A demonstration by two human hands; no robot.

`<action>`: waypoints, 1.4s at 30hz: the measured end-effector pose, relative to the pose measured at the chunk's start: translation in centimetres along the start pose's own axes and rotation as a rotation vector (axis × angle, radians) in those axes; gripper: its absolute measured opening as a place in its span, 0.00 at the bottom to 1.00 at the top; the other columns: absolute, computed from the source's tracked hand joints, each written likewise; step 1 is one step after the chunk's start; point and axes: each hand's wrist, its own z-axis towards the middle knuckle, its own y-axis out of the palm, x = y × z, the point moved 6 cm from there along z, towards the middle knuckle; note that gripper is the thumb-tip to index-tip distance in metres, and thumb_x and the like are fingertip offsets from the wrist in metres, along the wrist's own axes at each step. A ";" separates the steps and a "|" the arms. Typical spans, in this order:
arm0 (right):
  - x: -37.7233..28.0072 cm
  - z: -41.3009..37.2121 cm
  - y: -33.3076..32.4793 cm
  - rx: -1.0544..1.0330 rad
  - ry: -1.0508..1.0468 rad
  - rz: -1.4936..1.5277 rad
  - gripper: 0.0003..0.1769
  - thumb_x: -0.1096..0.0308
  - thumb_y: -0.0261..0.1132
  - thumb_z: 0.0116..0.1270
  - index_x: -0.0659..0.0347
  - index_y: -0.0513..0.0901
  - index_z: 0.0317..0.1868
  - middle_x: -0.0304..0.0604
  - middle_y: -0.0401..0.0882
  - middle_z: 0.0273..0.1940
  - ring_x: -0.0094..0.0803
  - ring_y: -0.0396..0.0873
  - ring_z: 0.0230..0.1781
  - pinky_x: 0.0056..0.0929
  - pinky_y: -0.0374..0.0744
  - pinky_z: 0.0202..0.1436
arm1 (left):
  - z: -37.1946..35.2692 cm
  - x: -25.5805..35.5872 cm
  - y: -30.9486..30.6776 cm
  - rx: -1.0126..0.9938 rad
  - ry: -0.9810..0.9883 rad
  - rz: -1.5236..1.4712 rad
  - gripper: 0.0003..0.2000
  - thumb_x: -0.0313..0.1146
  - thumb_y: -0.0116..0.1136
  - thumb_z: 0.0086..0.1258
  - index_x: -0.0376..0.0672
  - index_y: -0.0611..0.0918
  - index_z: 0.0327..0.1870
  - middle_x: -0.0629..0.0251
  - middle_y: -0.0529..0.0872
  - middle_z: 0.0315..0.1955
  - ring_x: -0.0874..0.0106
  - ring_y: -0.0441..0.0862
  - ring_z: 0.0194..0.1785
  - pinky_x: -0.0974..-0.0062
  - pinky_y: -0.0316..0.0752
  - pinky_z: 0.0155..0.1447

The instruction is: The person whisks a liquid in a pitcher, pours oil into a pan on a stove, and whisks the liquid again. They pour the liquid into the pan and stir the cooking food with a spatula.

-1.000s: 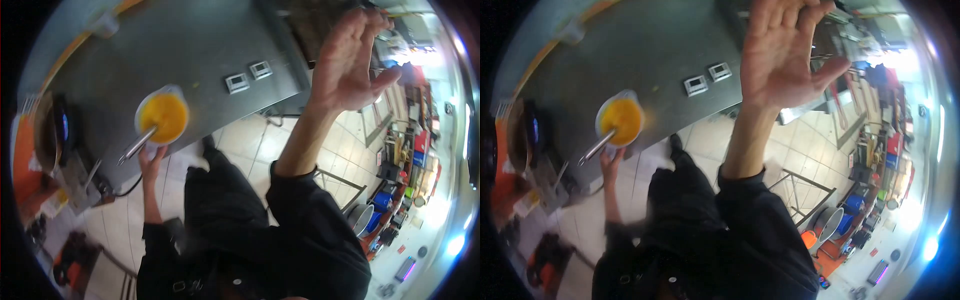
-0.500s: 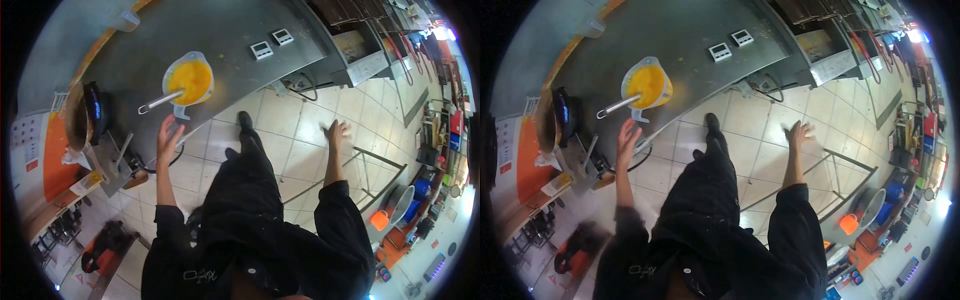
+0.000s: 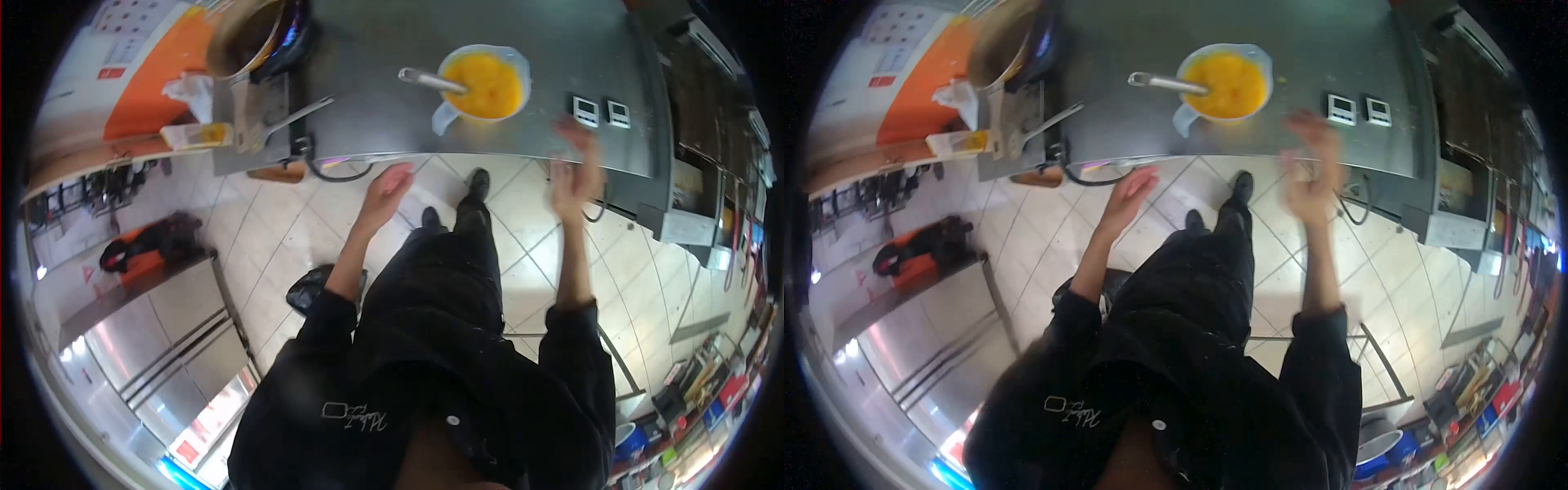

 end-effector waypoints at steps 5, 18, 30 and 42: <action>1.9 3.9 9.5 0.135 -0.109 0.444 0.28 0.57 0.62 0.62 0.68 0.73 0.58 0.57 0.70 0.58 0.52 0.69 0.63 0.47 0.66 0.66 | 0.2 1.7 1.9 0.170 -0.033 0.149 0.25 0.28 0.61 0.67 0.44 0.70 0.65 0.58 0.77 0.55 0.67 0.74 0.59 0.67 0.71 0.61; 3.1 5.1 7.4 -0.147 -0.053 0.038 0.29 0.65 0.67 0.58 0.63 0.69 0.59 0.56 0.65 0.60 0.57 0.64 0.65 0.51 0.65 0.67 | 10.4 3.4 6.0 0.291 0.231 0.141 0.11 0.29 0.68 0.59 0.36 0.82 0.41 0.62 0.86 0.31 0.74 0.83 0.36 0.74 0.75 0.44; -0.3 5.7 16.7 -0.498 -0.009 0.557 0.06 0.69 0.62 0.63 0.62 0.79 0.37 0.48 0.80 0.29 0.43 0.80 0.27 0.33 0.78 0.37 | 11.8 0.2 6.6 0.368 0.369 0.497 0.08 0.28 0.67 0.58 0.37 0.85 0.37 0.70 0.85 0.26 0.83 0.78 0.31 0.80 0.71 0.34; 7.3 8.3 7.0 0.269 0.405 1.007 0.23 0.70 0.50 0.73 0.59 0.64 0.15 0.36 0.63 0.12 0.21 0.60 0.11 0.24 0.56 0.15 | 10.4 3.4 8.4 0.378 0.197 -0.002 0.06 0.27 0.68 0.57 0.34 0.85 0.31 0.74 0.83 0.19 0.89 0.73 0.26 0.81 0.69 0.28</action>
